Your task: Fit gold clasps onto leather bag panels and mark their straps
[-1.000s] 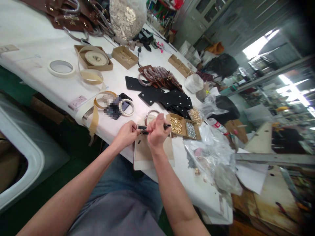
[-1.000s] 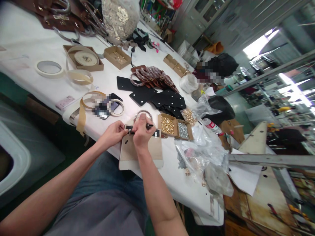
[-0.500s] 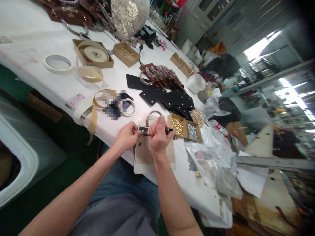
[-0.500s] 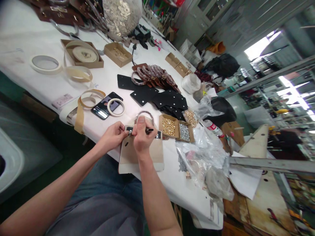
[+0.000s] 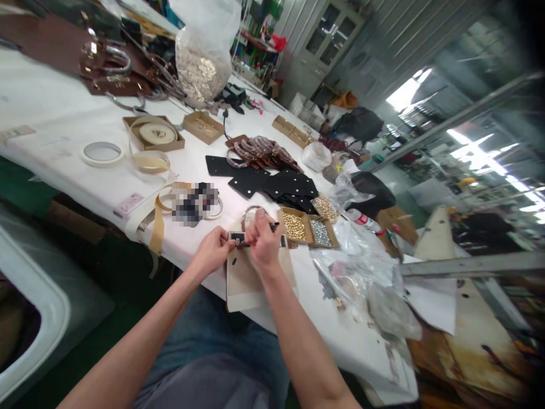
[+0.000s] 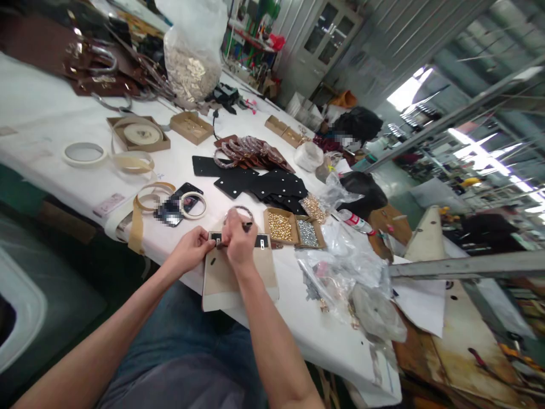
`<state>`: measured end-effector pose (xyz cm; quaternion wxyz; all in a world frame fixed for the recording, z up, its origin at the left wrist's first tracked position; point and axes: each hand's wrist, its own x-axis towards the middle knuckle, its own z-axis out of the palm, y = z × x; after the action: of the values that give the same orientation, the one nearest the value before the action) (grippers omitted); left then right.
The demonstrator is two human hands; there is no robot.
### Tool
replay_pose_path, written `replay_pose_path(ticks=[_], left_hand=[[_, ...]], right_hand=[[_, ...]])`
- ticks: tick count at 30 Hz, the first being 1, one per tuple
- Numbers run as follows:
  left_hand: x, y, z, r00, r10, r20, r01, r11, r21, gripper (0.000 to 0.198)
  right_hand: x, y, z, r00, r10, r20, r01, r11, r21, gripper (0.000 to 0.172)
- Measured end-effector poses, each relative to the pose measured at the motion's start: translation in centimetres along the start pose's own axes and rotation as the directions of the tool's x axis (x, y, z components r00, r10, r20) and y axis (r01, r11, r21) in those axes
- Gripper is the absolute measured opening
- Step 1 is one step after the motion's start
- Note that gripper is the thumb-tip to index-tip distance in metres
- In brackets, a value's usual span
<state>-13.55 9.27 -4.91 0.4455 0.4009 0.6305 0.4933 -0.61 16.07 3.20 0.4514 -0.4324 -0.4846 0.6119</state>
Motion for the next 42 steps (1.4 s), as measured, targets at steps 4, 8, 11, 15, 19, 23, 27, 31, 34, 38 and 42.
replay_pose_path(ticks=[4,8,11,15,19,23,27,31,34,38,42], left_hand=[[-0.3,-0.5,0.2,0.998,0.063,-0.017,-0.063,0.998,-0.014,0.019],[-0.1,-0.9,0.4,0.998,0.057,-0.003,-0.057,0.997,-0.044,0.027],[0.2,-0.8,0.5,0.999,-0.006,0.033,0.008,0.999,-0.054,0.033],[-0.1,0.0,0.6,0.997,-0.057,0.056,0.059,0.998,-0.017,0.039],[-1.0,1.5,0.7,0.994,-0.089,0.056,0.093,0.994,-0.061,0.047],[-1.8,3.1,-0.2,0.995,-0.029,-0.093,0.020,0.995,-0.100,0.053],[-3.3,4.5,-3.3,0.913,0.112,-0.392,-0.142,0.989,-0.047,0.048],[-6.1,4.4,-7.9,0.825,0.137,-0.548,-0.193,0.980,-0.045,0.048],[-8.4,2.8,-10.9,0.774,0.107,-0.624,-0.206,0.974,-0.089,0.051],[-11.0,-0.7,-13.7,0.722,0.041,-0.690,-0.159,0.981,-0.109,0.058],[-12.7,-4.6,-16.2,0.676,0.001,-0.737,-0.080,0.994,-0.073,0.064]], right_hand=[[-0.5,-3.8,-8.9,0.993,0.024,-0.114,-0.025,1.000,-0.001,0.074],[-3.3,-3.3,-20.5,0.947,-0.002,-0.322,-0.177,0.832,-0.526,0.056],[-5.2,-0.8,-25.9,0.896,-0.168,-0.411,-0.208,0.659,-0.723,0.039],[-6.6,2.2,-28.0,0.899,-0.319,-0.300,-0.111,0.498,-0.860,0.026],[-7.2,3.2,-27.4,0.873,-0.479,-0.096,0.007,0.209,-0.978,0.024],[-8.0,2.5,-24.6,0.787,-0.617,-0.007,0.200,0.267,-0.943,0.022],[-9.4,1.6,-21.2,0.735,-0.674,0.079,0.387,0.321,-0.864,0.016],[-10.3,1.3,-18.8,0.720,-0.681,0.136,0.464,0.326,-0.824,0.012],[-9.9,1.0,-16.8,0.736,-0.645,0.206,0.510,0.327,-0.796,0.011],[-8.5,0.2,-12.7,0.714,-0.594,0.372,0.628,0.308,-0.715,0.010],[-7.8,-0.3,-7.2,0.686,-0.508,0.522,0.709,0.306,-0.635,0.011]])
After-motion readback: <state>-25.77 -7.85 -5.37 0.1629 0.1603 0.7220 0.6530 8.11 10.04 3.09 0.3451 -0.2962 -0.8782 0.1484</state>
